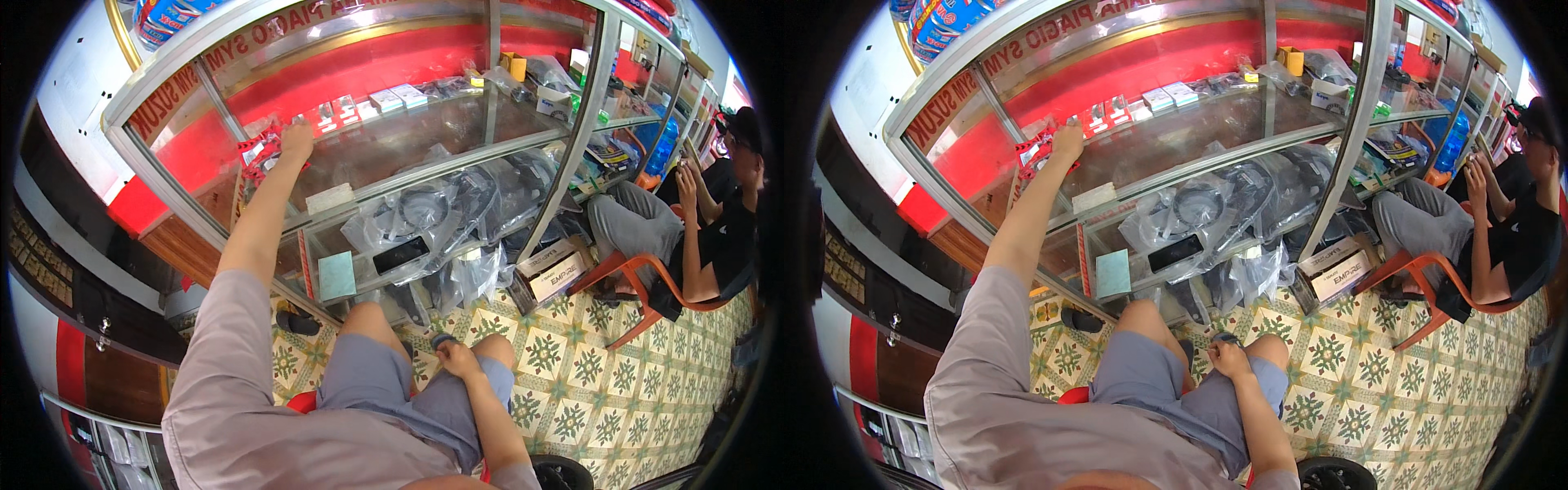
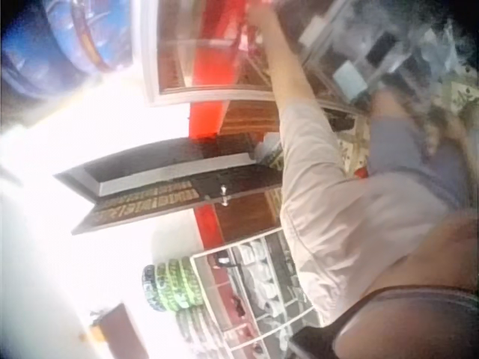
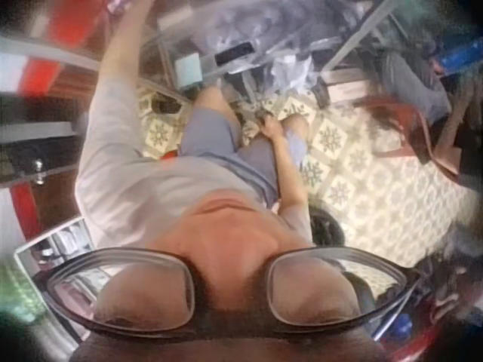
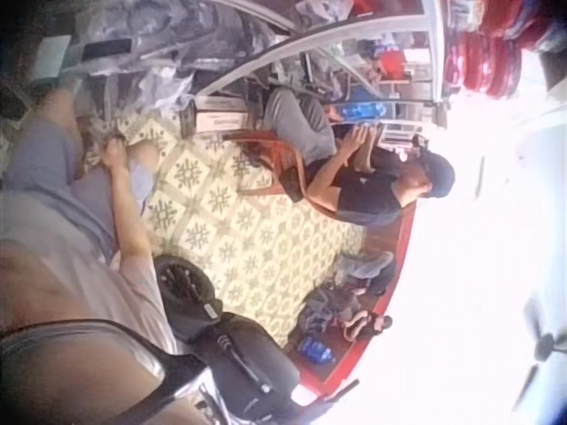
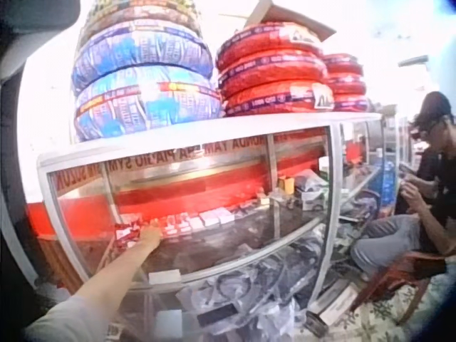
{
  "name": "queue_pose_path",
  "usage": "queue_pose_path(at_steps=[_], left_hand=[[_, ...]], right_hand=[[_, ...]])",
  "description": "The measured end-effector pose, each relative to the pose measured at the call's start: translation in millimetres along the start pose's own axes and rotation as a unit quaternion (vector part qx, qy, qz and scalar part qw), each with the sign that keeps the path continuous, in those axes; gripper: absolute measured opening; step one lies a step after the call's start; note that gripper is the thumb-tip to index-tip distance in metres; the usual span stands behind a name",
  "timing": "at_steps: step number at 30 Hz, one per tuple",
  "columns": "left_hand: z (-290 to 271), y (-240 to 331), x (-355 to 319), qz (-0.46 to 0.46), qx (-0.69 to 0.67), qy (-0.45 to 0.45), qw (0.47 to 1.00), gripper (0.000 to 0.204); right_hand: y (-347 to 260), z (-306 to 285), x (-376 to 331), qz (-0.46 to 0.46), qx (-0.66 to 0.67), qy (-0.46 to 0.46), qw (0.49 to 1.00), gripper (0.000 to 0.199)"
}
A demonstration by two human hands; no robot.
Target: The person sits on a red plastic chair in a shop and repeatedly picks up small red and white boxes from a glass display counter. They handle each box individually, turning it over in their hands, and then place it back on the counter. The person continues this repetitive cycle of picking up, inspecting, and replacing the boxes throughout the video.
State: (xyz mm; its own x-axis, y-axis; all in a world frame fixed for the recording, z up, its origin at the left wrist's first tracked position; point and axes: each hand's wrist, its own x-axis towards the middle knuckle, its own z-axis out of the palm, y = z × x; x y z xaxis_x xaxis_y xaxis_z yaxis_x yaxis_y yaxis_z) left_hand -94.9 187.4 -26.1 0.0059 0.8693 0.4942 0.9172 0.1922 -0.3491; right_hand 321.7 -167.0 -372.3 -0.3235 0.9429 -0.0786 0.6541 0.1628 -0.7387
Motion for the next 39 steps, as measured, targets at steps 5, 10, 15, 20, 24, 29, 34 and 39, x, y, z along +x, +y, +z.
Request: queue_pose_path(at_steps=[5,10,15,20,24,29,34,39], left_hand=[[-5.0,-10.5,-13.6,0.054,0.031,0.092,0.994,0.021],[-60.4,-13.4,-37.6,0.023,-0.126,0.194,0.973,0.017],[-173.2,25.3,-120.6,0.000,-0.398,0.217,0.891,0.021],[-177.5,63.0,-277.9,-0.009,-0.829,-0.116,0.546,0.025],[-139.4,116.4,-365.5,-0.052,-0.836,-0.315,0.447,0.032],[-131.3,126.0,-401.5,-0.133,-0.856,-0.411,0.285,0.044],[-120.3,136.4,-421.6,-0.081,-0.839,-0.432,0.320,0.044],[-125.8,140.7,-420.7,-0.050,-0.814,-0.471,0.335,0.044]], right_hand=[[-7.4,2.1,4.0,-0.022,0.013,-0.015,1.000,0.019],[-10.2,3.1,5.4,-0.035,0.025,-0.019,0.999,0.018],[-53.1,-33.0,1.6,-0.019,0.151,0.033,0.988,0.017],[-152.2,-92.5,-5.3,-0.079,0.458,0.043,0.884,0.045],[-193.7,-120.3,-26.3,-0.125,0.501,0.039,0.856,0.051],[-158.0,-95.5,-36.3,-0.036,0.473,-0.014,0.880,0.040],[-148.7,-96.1,-48.0,0.001,0.491,-0.033,0.870,0.038],[-153.2,-102.2,-60.8,0.004,0.463,-0.002,0.886,0.039]])
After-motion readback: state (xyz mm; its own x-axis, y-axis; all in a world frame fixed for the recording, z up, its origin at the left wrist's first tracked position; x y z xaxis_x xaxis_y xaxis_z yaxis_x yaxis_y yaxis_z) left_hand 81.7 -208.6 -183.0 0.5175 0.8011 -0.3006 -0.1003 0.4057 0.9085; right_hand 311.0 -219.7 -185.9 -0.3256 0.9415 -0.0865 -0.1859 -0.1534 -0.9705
